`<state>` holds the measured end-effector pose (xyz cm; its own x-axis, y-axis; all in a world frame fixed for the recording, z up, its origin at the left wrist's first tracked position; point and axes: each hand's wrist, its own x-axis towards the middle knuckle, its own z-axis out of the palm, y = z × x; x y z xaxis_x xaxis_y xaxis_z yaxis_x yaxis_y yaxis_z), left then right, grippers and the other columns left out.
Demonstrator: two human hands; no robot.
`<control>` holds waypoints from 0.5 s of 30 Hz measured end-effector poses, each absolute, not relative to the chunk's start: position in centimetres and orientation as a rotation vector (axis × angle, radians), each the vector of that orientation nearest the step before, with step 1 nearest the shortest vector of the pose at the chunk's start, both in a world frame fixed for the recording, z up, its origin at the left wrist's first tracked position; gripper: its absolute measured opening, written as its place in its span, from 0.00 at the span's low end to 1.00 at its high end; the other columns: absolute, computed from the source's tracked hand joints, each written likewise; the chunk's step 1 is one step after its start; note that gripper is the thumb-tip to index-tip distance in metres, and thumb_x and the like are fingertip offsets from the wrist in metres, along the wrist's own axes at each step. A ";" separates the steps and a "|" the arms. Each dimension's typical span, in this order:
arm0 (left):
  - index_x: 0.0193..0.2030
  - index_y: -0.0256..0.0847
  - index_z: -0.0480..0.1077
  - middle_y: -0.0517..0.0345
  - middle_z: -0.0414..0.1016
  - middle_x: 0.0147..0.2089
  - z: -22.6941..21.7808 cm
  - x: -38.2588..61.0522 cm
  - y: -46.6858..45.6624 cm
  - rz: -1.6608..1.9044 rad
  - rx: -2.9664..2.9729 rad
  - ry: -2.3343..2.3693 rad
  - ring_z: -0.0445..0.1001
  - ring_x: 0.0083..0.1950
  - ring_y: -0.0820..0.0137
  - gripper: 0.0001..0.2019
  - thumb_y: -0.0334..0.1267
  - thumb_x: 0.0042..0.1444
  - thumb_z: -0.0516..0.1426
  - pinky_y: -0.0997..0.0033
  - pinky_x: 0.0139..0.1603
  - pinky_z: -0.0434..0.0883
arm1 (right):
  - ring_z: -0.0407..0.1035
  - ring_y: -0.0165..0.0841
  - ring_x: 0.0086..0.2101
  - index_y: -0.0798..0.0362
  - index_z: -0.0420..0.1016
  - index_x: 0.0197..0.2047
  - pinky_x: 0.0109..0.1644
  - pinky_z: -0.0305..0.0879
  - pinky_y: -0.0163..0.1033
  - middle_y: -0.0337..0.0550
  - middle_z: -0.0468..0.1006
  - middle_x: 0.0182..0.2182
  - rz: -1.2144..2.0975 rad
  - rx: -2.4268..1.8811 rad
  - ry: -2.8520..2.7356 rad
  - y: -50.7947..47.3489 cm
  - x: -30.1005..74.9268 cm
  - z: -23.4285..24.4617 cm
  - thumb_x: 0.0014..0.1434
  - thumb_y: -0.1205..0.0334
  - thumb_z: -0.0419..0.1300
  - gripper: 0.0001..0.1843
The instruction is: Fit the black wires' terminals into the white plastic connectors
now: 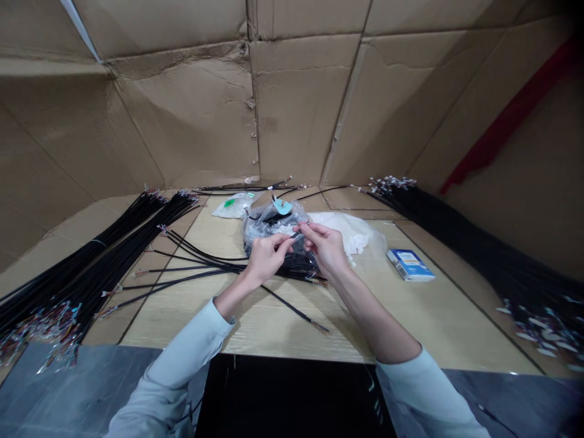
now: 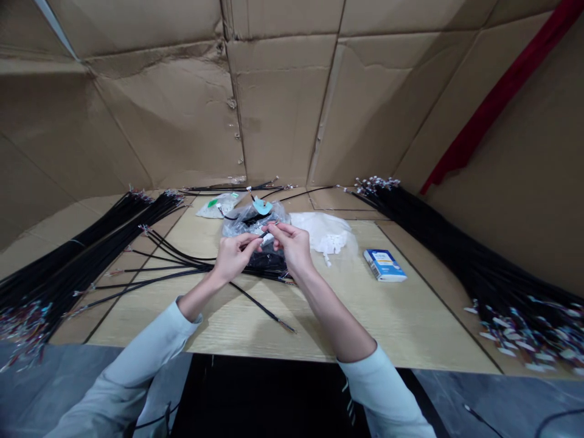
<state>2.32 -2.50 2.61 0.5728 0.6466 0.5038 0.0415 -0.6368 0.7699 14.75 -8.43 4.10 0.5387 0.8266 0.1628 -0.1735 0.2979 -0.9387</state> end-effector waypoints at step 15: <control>0.28 0.31 0.71 0.57 0.70 0.23 3.5 2.4 -2.8 0.894 1.631 0.473 0.60 0.21 0.79 0.15 0.45 0.48 0.57 0.78 0.22 0.58 | 0.54 0.20 0.17 0.55 0.76 0.31 0.20 0.53 0.30 0.41 0.76 0.30 0.806 -0.977 -0.807 -8.4 14.3 3.7 0.42 0.55 0.66 0.15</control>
<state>2.41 -2.76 3.50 0.6275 0.7188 0.2993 -0.1570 -0.2597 0.9528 14.30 -8.42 3.72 0.4633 0.8607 0.2109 -0.2096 0.3377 -0.9176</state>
